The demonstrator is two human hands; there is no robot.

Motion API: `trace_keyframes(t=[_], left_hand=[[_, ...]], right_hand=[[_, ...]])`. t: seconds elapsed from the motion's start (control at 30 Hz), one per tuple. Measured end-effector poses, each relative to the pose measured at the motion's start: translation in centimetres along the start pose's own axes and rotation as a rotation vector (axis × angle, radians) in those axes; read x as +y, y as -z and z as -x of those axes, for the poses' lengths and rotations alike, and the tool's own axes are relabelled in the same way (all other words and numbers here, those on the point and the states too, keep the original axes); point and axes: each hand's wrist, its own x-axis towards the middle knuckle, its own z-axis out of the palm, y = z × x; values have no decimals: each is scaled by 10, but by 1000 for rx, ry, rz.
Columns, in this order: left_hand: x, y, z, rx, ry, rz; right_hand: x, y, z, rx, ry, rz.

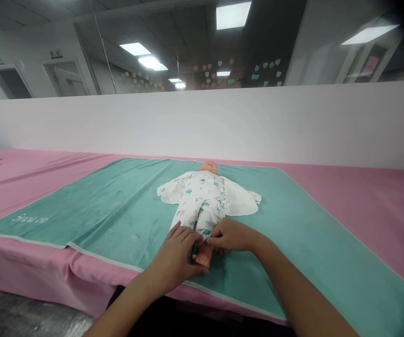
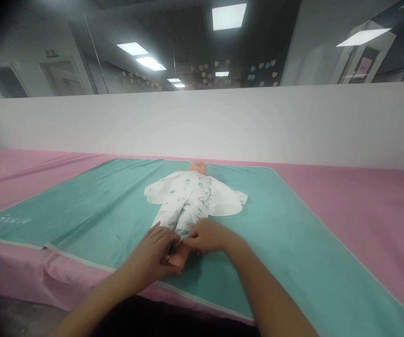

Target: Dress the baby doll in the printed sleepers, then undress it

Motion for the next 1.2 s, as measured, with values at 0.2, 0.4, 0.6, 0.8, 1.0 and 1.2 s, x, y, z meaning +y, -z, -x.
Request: trace_keyframes(t=[0.2,0.4,0.6,0.8,1.0,1.2], left_hand=[[-3,-4,3,35,-6,53],[-7,-3,6,45,-19,74],[-9,-4,7,74,-25,94],[-10,-3,8,89,-14,111],[-6,1,9,99,-28,125],[-4,-6,13,162,-53,112]], right_hand=[[-1,5,4,-19,-93,92],[2,-10,3,-40,-4,45],[5,-32,3,173,49,140],[-4,-36,3,53,93,-41],[-12,-42,4,-187,114,-258],[-16,-39,6,-276,138,-403]])
